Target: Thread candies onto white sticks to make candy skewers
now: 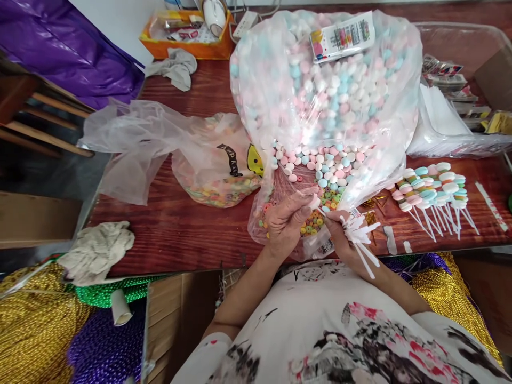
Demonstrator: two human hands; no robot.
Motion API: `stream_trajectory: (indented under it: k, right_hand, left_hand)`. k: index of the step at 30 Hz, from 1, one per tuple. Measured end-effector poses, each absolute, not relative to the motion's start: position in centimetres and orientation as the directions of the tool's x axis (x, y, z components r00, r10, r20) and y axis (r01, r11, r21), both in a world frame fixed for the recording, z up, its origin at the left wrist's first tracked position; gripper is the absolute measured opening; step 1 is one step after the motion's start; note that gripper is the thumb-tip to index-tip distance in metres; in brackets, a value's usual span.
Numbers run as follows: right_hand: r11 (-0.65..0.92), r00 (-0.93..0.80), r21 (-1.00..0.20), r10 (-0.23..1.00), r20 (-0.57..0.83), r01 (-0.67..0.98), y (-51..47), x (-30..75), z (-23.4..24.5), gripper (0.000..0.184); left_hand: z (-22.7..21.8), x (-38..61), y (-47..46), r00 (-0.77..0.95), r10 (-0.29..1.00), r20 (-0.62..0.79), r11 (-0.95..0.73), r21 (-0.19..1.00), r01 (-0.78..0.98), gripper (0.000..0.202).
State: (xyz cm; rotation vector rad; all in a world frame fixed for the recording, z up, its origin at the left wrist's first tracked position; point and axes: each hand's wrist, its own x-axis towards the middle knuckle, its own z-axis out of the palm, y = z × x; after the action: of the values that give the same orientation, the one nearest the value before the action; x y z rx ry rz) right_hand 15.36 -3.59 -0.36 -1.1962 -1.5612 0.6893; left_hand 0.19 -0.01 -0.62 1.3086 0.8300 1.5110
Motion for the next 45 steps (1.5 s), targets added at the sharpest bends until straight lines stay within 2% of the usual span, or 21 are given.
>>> stream_trajectory:
  k: [4,7,9,10,12,15,18,25,27,29,31,33,35,36,38,40,42,45]
  right_hand:
    - [0.406,-0.044,-0.859,0.909,0.414,0.311,-3.0,15.0,-0.2,0.014]
    - [0.313,0.094,-0.887,0.927,0.363,0.34,-2.8,16.6,-0.1,0.012]
    - [0.249,0.181,-0.902,0.928,0.327,0.353,-2.8,18.3,0.1,0.01]
    - [0.221,0.188,-0.912,0.936,0.298,0.345,-2.9,19.1,0.2,0.01]
    - [0.184,0.181,-0.923,0.95,0.255,0.337,-3.2,20.2,0.2,0.014]
    - [0.235,0.128,-0.899,0.945,0.3,0.369,-4.0,20.3,-0.3,0.013]
    - [0.336,0.035,-0.853,0.924,0.38,0.399,-5.0,20.1,-1.1,0.008]
    - [0.364,-0.103,-0.845,0.93,0.353,0.392,-5.9,21.0,-1.8,0.013]
    - [0.419,-0.196,-0.834,0.908,0.372,0.359,-6.1,20.7,-1.9,0.019]
    - [0.464,-0.263,-0.814,0.882,0.39,0.349,-6.3,20.3,-2.0,0.025]
    - [0.483,-0.301,-0.802,0.87,0.392,0.353,-6.4,19.8,-2.0,0.023]
    - [0.484,-0.329,-0.804,0.865,0.379,0.347,-6.3,19.4,-1.9,0.018]
    - [0.478,-0.355,-0.81,0.863,0.361,0.339,-6.2,19.0,-1.6,0.013]
    - [0.483,-0.36,-0.808,0.859,0.363,0.337,-6.1,18.9,-1.5,0.012]
    - [0.5,-0.359,-0.797,0.852,0.382,0.339,-6.0,18.6,-1.3,0.013]
    - [0.513,-0.353,-0.789,0.847,0.398,0.339,-6.0,18.5,-1.4,0.014]
    - [0.506,-0.351,-0.791,0.85,0.392,0.343,-6.2,18.5,-1.7,0.016]
    - [0.513,-0.332,-0.787,0.85,0.41,0.341,-6.7,18.7,-2.4,0.025]
  left_hand:
    - [-0.3,-0.2,-0.9,0.148,0.934,0.324,-0.304,0.942,-0.143,0.024]
    - [-0.5,-2.5,-0.3,0.051,0.967,0.251,-0.248,0.967,-0.051,0.026]
    - [-0.9,-4.4,0.4,-0.054,0.967,0.251,-0.241,0.96,0.141,0.022]
    - [-1.1,-5.1,0.6,-0.025,0.964,0.263,-0.245,0.925,0.289,0.017]
    - [-1.5,-5.7,0.7,0.147,0.966,0.211,-0.257,0.775,0.577,0.012]
    - [-2.2,-4.9,0.2,0.265,0.963,0.052,-0.254,0.503,0.826,0.013]
    - [-2.7,-4.3,-0.2,0.245,0.969,0.031,-0.238,0.383,0.892,0.018]
    - [-2.6,-4.9,-1.0,0.296,0.953,0.067,-0.303,0.255,0.918,0.02]
    - [-2.7,-4.8,-1.3,0.313,0.941,0.13,-0.337,0.251,0.908,0.019]
    - [-3.0,-4.8,-1.4,0.328,0.922,0.209,-0.381,0.323,0.866,0.019]
    - [-3.3,-4.9,-1.4,0.307,0.91,0.279,-0.409,0.48,0.776,0.018]
    - [-3.4,-4.9,-1.2,0.183,0.933,0.31,-0.354,0.703,0.617,0.013]
    - [-3.0,-4.7,-1.0,-0.001,0.975,0.222,-0.208,0.915,0.344,0.011]
    - [-2.6,-4.5,-0.9,-0.065,0.988,0.137,-0.124,0.977,0.175,0.017]
    - [-1.8,-4.0,-0.8,-0.098,0.995,-0.025,0.013,0.992,-0.125,0.026]
    - [-1.2,-3.5,-0.8,-0.088,0.992,-0.092,0.063,0.956,-0.285,0.028]
    - [-1.2,-3.0,-0.8,-0.115,0.991,-0.067,0.025,0.944,-0.329,0.028]
    - [-1.8,-2.7,-0.9,-0.187,0.98,0.07,-0.117,0.961,-0.25,0.025]
